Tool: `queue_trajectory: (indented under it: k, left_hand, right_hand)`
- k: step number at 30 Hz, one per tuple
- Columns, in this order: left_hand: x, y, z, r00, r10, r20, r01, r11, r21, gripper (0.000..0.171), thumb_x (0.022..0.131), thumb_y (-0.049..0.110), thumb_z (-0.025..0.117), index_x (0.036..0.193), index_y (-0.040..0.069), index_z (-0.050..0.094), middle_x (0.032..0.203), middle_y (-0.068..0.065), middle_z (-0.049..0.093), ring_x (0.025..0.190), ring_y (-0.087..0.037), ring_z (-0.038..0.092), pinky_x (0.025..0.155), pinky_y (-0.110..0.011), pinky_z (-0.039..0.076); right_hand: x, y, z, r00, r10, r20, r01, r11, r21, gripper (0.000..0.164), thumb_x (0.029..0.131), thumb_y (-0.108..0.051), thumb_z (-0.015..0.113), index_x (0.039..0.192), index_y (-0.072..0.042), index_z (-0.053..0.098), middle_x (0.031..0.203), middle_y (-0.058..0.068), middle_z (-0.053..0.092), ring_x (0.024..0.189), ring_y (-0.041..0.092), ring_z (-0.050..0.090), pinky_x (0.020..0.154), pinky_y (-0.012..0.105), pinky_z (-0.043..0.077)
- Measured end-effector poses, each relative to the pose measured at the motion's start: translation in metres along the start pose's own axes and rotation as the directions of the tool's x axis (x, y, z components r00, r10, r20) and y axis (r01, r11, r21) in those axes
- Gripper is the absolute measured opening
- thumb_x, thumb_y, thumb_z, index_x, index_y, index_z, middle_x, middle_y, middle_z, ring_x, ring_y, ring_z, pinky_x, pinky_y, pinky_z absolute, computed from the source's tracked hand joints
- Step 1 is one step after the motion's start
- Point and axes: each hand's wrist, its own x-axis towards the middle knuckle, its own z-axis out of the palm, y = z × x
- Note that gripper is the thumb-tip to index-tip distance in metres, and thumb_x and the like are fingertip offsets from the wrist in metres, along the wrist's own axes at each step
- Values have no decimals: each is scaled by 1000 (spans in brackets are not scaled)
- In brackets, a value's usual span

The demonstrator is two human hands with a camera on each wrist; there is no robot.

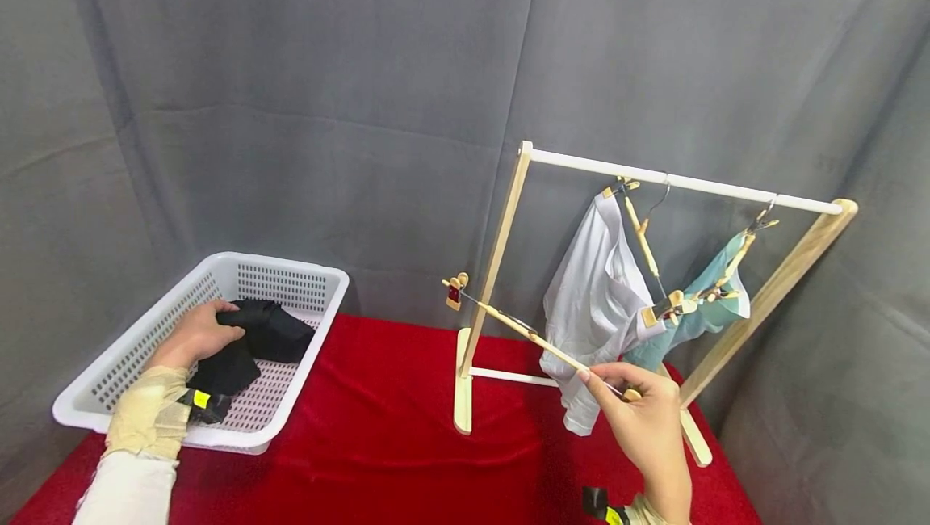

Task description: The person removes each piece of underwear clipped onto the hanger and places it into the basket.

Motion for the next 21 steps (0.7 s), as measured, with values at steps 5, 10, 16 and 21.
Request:
queue_trajectory:
  k: [5,10,16,21]
  left_hand:
    - [0,-4,-2,987,55,150,-58,998,20,55,93,18,65,125,-24,49,126,-47,51,111,-59,56,91,-61,51]
    - [1,-8,-1,976,90,196,-91,996,-6,57,93,27,64,120,-22,54,118,-43,57,104,-51,61,85,-54,53]
    - [1,-3,-4,978,77,196,-74,997,-19,50,98,24,59,120,-21,55,119,-41,58,109,-54,58,90,-60,50]
    - [0,7,-4,982,127,141,-125,992,-29,42,100,15,57,121,-21,55,121,-43,57,114,-57,56,93,-63,48]
  right_hand:
    - [1,0,1,1000,-5,10,5,1000,12,18,77,4,85,77,-13,78,60,-7,61,57,8,47,49,21,39]
    - [1,-1,2,1000,-12,15,12,999,32,19,77,4,85,76,-14,78,58,-7,60,55,6,45,46,22,37]
    - [2,0,3,999,-48,20,47,998,45,20,75,6,85,75,-13,78,57,-8,59,52,3,40,43,24,34]
    - [2,1,3,997,-67,28,66,997,39,19,75,6,85,75,-11,78,56,-9,58,52,2,36,41,25,32]
